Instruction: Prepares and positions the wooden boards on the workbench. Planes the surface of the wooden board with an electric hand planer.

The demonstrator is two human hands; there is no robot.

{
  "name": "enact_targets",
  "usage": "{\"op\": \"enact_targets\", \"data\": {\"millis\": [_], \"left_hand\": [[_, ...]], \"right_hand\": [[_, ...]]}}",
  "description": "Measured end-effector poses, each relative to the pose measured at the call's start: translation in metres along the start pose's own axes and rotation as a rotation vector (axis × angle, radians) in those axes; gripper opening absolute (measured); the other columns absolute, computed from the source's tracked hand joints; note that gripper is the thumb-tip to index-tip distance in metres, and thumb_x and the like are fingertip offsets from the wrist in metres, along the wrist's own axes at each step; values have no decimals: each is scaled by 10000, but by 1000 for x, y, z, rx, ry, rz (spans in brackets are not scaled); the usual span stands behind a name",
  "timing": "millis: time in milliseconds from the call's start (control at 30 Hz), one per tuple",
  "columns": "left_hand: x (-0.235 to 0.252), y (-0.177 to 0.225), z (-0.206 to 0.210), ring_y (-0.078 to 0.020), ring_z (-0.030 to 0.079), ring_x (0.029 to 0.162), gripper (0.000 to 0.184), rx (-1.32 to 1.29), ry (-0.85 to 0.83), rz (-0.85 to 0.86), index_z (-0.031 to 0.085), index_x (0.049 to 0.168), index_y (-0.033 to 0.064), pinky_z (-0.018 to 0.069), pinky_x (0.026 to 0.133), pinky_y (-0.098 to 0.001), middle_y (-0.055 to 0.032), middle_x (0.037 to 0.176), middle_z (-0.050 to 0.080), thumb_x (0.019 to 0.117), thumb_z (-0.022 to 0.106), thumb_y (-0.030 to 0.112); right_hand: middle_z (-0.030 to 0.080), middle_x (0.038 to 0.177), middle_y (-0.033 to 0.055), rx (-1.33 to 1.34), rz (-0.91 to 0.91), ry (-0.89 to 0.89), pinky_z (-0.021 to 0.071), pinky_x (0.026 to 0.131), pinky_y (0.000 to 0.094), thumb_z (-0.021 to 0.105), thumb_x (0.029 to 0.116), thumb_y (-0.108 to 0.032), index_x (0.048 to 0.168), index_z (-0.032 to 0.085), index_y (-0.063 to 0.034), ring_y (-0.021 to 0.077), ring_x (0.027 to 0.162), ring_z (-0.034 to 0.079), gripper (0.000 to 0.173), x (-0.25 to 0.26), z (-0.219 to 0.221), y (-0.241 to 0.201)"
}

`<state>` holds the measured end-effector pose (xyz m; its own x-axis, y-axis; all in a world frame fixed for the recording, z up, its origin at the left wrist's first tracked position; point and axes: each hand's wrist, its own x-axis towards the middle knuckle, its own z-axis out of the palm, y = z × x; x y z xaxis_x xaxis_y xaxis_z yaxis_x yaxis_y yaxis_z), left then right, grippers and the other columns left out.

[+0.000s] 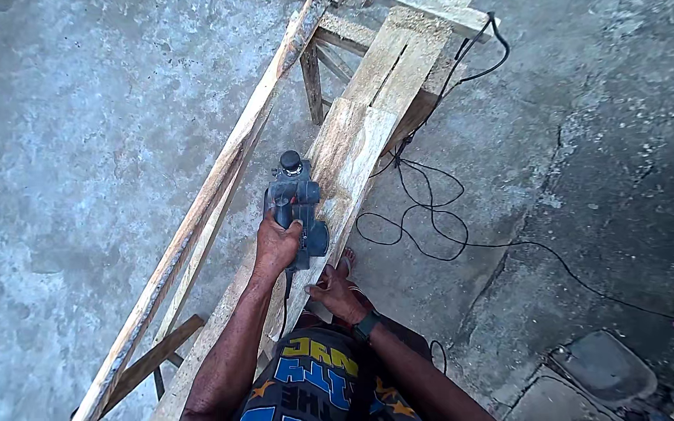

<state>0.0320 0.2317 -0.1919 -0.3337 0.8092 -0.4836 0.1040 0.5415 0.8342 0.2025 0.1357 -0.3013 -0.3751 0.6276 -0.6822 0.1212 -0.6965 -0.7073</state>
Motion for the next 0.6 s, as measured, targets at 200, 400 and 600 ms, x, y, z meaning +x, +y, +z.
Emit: {"op": "enact_targets", "data": {"millis": [200,400,600], "left_hand": [[30,25,23,-177,614,526,301,48,-16,-10,590,1210,43,576,541,-345,-76,713,633,935,675,133],[62,50,46,-181,599,516,292,63,-47,13,587,1214,54,562,513,-349,-82,727,629,951,677,145],[87,76,68,-194,588,490,267,126,-78,29,596,1196,78,541,466,-363,-95,718,624,959,657,185]], "right_hand": [[728,1047,88,-48,-19,96,650,795,356,829,814,-175,1337,475,-10,173,856,745,652,11,-11,-10],[731,942,64,-210,110,-34,628,796,369,861,791,-295,1192,569,-35,163,814,733,560,22,-29,-20],[735,971,71,-267,166,-79,613,848,397,847,792,-328,1246,567,-32,167,864,732,610,23,-31,-32]]}}
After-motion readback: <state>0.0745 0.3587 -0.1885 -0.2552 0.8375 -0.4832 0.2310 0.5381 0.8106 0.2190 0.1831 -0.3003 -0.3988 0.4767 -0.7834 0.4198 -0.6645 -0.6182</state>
